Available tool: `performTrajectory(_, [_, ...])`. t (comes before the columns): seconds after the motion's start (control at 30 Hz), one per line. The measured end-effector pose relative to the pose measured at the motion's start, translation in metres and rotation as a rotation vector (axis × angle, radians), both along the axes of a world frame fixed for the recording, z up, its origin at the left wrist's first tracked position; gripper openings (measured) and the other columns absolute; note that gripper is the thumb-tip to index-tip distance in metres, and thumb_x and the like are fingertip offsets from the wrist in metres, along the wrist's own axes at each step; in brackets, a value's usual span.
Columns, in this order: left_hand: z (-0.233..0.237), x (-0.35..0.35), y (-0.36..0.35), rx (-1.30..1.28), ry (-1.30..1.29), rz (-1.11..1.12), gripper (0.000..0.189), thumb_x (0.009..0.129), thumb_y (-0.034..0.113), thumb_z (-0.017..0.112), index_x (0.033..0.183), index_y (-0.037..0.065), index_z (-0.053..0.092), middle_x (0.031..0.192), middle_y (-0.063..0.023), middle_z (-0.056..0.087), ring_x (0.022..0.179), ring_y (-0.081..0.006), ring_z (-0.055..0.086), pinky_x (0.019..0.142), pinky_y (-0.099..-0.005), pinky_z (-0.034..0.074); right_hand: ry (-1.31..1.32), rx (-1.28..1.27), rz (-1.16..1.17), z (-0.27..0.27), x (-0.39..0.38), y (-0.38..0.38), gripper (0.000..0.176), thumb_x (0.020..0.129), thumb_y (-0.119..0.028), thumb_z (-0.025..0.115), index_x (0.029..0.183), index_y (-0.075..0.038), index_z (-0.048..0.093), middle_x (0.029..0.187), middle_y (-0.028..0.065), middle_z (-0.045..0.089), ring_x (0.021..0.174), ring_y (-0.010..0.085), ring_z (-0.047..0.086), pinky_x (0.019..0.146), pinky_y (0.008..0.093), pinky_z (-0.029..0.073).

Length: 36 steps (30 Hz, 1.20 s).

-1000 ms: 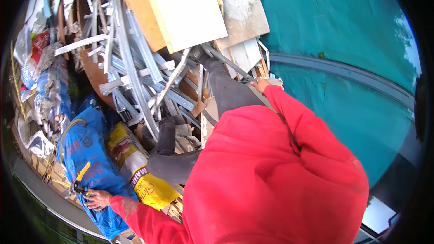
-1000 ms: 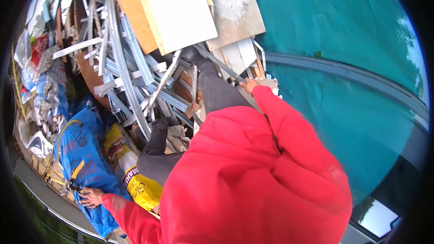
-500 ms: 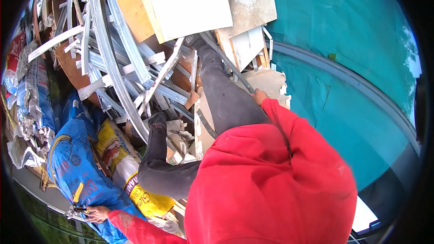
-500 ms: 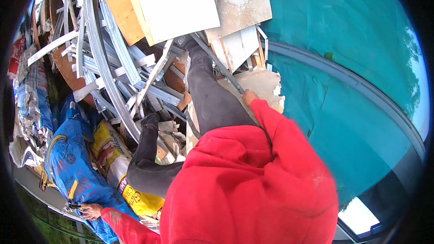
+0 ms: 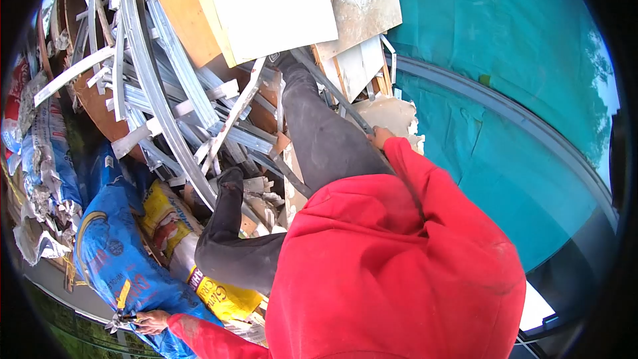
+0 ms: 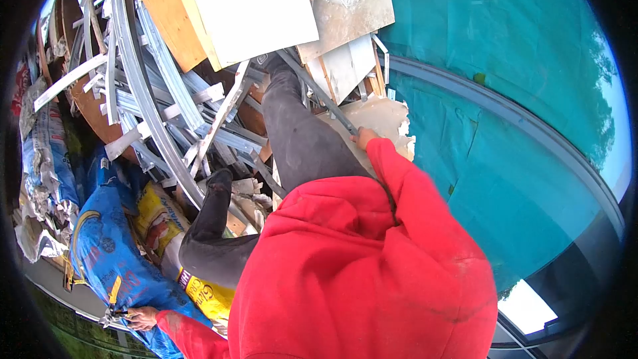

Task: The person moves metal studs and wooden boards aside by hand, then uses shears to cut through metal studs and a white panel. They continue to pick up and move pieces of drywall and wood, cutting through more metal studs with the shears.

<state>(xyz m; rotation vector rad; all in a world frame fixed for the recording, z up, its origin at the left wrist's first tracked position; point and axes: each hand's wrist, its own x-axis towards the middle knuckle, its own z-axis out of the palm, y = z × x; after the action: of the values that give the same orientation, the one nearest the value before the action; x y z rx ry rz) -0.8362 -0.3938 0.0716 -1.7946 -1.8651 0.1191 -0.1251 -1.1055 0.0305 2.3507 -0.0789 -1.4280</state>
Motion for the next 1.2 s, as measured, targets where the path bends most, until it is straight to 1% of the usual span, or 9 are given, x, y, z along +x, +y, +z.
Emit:
performTrajectory(0.13, [0.002,0.014,-0.002,0.022,-0.087,-0.053,0.060,0.091,0.065,0.031,0.137,0.029,0.044,0.149,-0.0117,0.030,0.137,-0.0306,0.028,0.108,-0.0498,0.020,0.139,0.187,0.105,0.024,0.035,-0.002,0.063,0.081,-0.044,0.066,0.127,-0.005,0.049,0.099,0.0219,0.066,0.086,0.0366,0.066,0.073,0.0426,0.053])
performTrajectory(0.17, [0.002,0.014,-0.004,0.033,-0.106,-0.056,0.060,0.091,0.065,0.031,0.137,0.030,0.044,0.149,-0.0117,0.030,0.137,-0.0305,0.028,0.108,-0.0498,0.020,0.224,-0.037,-0.156,0.047,0.044,0.021,0.057,0.079,-0.037,0.071,0.123,-0.005,0.053,0.099,0.0190,0.066,0.077,0.0296,0.067,0.064,0.0413,0.054])
performTrajectory(0.27, [0.006,0.016,-0.009,0.046,-0.075,-0.058,0.058,0.092,0.062,0.031,0.138,0.028,0.043,0.148,-0.0131,0.031,0.136,-0.0306,0.029,0.108,-0.0504,0.021,0.398,-0.157,-0.284,0.068,0.041,0.023,0.052,0.075,-0.028,0.075,0.120,-0.006,0.057,0.098,0.0156,0.067,0.072,0.0246,0.067,0.057,0.0411,0.054])
performTrajectory(0.47, [0.006,0.027,-0.009,0.016,0.010,0.041,0.060,0.094,0.060,0.028,0.139,0.023,0.042,0.148,-0.0136,0.031,0.137,-0.0301,0.029,0.107,-0.0498,0.023,0.339,-0.067,0.136,0.049,-0.001,-0.045,0.044,0.072,-0.018,0.073,0.111,-0.003,0.059,0.100,0.0184,0.066,0.084,0.0350,0.066,0.072,0.0423,0.053])
performTrajectory(0.63, [0.007,0.019,-0.006,0.021,-0.016,-0.008,0.059,0.093,0.060,0.030,0.138,0.023,0.043,0.149,-0.0145,0.030,0.137,-0.0310,0.028,0.107,-0.0507,0.022,0.276,0.227,-0.011,0.054,-0.050,-0.033,0.048,0.080,-0.037,0.061,0.111,-0.001,0.055,0.094,0.0274,0.064,0.095,0.0430,0.061,0.080,0.0470,0.049])
performTrajectory(0.73, [0.001,0.011,-0.006,0.032,-0.082,-0.014,0.060,0.092,0.063,0.029,0.137,0.025,0.045,0.149,-0.0150,0.029,0.137,-0.0315,0.026,0.107,-0.0519,0.020,0.287,0.092,0.061,0.050,-0.055,-0.024,0.041,0.075,-0.024,0.070,0.107,-0.002,0.054,0.097,0.0260,0.063,0.097,0.0422,0.060,0.081,0.0470,0.048])
performTrajectory(0.8, [-0.004,-0.015,0.002,-0.021,0.306,-0.154,0.051,0.096,0.051,0.035,0.134,0.020,0.048,0.140,-0.0171,0.043,0.131,-0.0341,0.036,0.103,-0.0524,0.029,0.238,0.071,0.063,0.052,-0.060,-0.018,0.040,0.075,-0.023,0.070,0.105,-0.002,0.054,0.096,0.0256,0.063,0.095,0.0422,0.060,0.080,0.0474,0.049])
performTrajectory(0.93, [-0.001,0.014,-0.011,0.079,0.017,-0.104,0.050,0.096,0.052,0.036,0.134,0.021,0.048,0.139,-0.0178,0.042,0.131,-0.0355,0.036,0.102,-0.0547,0.029,0.202,0.027,0.062,0.055,-0.068,-0.006,0.042,0.077,-0.024,0.068,0.109,-0.002,0.053,0.094,0.0273,0.063,0.091,0.0439,0.061,0.078,0.0474,0.049])
performTrajectory(1.2, [0.007,0.032,-0.005,0.068,0.011,-0.087,0.057,0.095,0.056,0.031,0.137,0.019,0.045,0.144,-0.0212,0.035,0.133,-0.0367,0.033,0.105,-0.0541,0.027,0.132,-0.025,-0.078,0.059,-0.068,0.013,0.052,0.073,-0.022,0.072,0.115,-0.001,0.049,0.097,0.0267,0.063,0.093,0.0422,0.062,0.080,0.0465,0.050])
